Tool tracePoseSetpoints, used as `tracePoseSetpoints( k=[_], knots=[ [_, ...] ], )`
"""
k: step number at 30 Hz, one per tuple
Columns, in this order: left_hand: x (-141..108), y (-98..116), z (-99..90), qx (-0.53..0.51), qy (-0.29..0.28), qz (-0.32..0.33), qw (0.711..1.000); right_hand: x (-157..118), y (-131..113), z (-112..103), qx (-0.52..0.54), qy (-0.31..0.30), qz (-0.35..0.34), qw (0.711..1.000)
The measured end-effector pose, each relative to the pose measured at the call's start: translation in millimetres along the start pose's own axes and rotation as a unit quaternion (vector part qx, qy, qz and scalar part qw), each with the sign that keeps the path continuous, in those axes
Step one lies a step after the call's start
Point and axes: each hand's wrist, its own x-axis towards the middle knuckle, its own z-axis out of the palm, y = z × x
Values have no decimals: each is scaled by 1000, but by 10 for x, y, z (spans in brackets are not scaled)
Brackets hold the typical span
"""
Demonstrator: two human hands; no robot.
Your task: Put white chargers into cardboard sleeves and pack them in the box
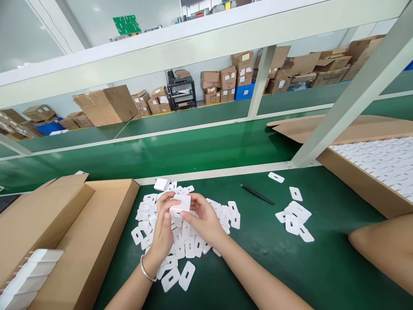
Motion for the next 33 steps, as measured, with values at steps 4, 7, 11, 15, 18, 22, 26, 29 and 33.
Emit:
tracePoseSetpoints(
  k=[4, 7, 11, 15, 18, 22, 26, 29, 33],
  knots=[
    [59, -28, -43, -4, 2, 1, 1000, 19, -12, -21, 8, -2, -13, 1000],
    [67, -21, -50, -15, 3, 4, 1000, -5, -7, -15, -14, -5, -28, 1000],
    [64, 18, -61, -29, -9, 0, 1000, -53, -29, -25, -114, 6, -66, 991],
    [65, 15, -66, -32, -22, 13, 999, -80, -67, -29, -177, 4, -88, 980],
    [38, -5, -42, -24, -10, 16, 1000, -85, -46, -10, -179, 10, -81, 980],
    [-16, 5, 5, -2, 13, 7, 1000, -88, 30, 22, -158, 13, -63, 985],
    [-14, 20, 17, -20, 7, 10, 1000, -82, 35, 19, -166, 32, -79, 982],
    [8, 5, 15, -53, -7, -10, 999, -57, 3, -39, -230, 41, -121, 965],
    [13, -21, 14, -93, -22, -67, 993, -15, 40, -149, -336, 44, -187, 922]
  ],
)
